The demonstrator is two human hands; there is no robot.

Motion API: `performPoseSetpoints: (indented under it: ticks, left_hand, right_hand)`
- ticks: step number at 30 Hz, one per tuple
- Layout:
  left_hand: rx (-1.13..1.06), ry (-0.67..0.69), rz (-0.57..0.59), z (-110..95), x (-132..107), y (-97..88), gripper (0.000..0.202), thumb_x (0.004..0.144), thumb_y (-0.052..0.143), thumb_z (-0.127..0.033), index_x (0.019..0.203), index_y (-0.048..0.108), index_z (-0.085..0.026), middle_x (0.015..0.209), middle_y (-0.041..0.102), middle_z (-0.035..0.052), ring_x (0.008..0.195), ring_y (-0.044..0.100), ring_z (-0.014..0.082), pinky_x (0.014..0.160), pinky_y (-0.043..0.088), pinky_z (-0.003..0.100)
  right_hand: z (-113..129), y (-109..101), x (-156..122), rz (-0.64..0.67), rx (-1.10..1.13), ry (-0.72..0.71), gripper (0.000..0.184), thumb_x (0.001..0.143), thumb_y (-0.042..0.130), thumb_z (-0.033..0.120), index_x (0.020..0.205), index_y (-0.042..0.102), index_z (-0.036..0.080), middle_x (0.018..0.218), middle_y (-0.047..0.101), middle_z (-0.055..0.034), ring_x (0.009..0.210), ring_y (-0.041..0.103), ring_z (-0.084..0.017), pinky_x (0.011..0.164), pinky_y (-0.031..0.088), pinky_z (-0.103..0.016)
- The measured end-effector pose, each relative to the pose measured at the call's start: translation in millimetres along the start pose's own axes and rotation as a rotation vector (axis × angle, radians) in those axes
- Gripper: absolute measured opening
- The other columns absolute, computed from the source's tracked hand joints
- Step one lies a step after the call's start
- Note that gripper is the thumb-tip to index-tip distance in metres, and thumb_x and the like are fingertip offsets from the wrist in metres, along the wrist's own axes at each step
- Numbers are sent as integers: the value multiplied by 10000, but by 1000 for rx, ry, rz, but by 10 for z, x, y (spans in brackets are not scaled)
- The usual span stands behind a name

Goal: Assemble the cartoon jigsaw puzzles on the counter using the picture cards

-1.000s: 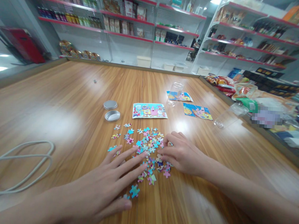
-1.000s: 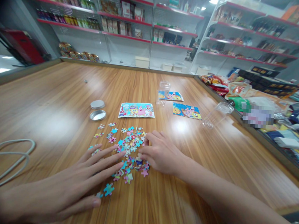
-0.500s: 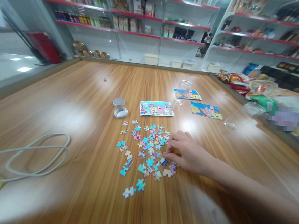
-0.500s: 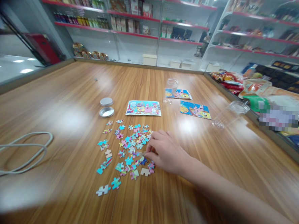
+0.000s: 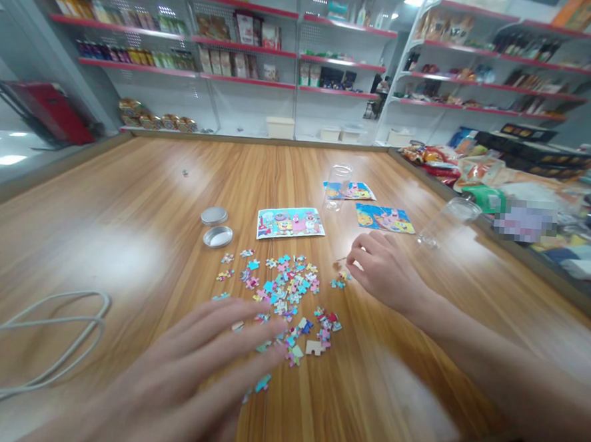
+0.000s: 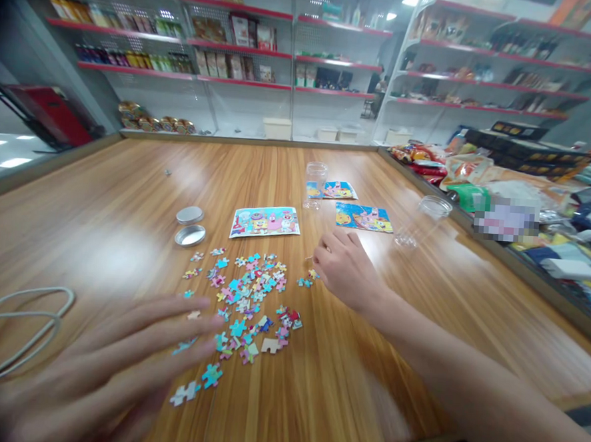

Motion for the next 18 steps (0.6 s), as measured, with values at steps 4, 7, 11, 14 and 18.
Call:
performPoseSetpoints:
  ticks: [4, 7, 11, 14, 18]
  left_hand:
    - [79, -93, -27, 318, 726, -359, 780, 962, 523, -460, 1615, 138, -279, 1684, 184, 79, 1534, 186, 407, 1183, 340, 639]
    - [122, -204, 50, 511, 733, -93, 992, 882, 543, -711, 1624, 69, -255, 1697, 58, 124, 1538, 91, 464, 1188, 268, 677]
    - [162, -233, 81, 586, 645, 181, 1058, 853, 485, -799, 1626, 35, -234, 1694, 38, 121, 1549, 90, 431, 1218, 226, 641]
    - [192, -240, 80, 613, 657, 212, 1066, 853, 448, -819, 1626, 16, -226, 1693, 28, 109, 1557, 103, 400, 1231, 225, 614]
    - [200, -244, 81, 623, 682, 208, 1077, 852, 423, -832, 1625, -12, -222, 1690, 38, 103, 1556, 112, 399, 1227, 229, 622]
  right_hand:
    - [-79, 173, -86, 43, 181, 20, 141, 883, 560, 119, 896, 689, 172, 989, 666, -110, 961, 607, -242, 880, 470, -384]
    - [-190, 191, -117, -18, 186, 122, 296, 895, 574, 193, 1175, 657, 146, 1189, 665, -149, 1134, 599, -294, 997, 476, -448]
    - [-647, 226, -193, -56, 85, 341, 424, 952, 459, 194, 1343, 578, 80, 1366, 615, -200, 1283, 561, -326, 1104, 432, -484]
    - [-914, 372, -259, 29, 81, 408, 389, 964, 403, 186, 1237, 659, 79, 1298, 666, -207, 1221, 620, -336, 1052, 482, -485]
    - [-820, 546, -272, 94, 116, 342, 432, 978, 415, 218, 1332, 610, 66, 1405, 603, -203, 1325, 555, -331, 1110, 448, -468]
Point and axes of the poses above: each hand's wrist, its own x-axis towards the middle knuckle, its own y-axis out of the palm, z = x × y, the point moved 10 cm from there along x, towards the middle knuckle
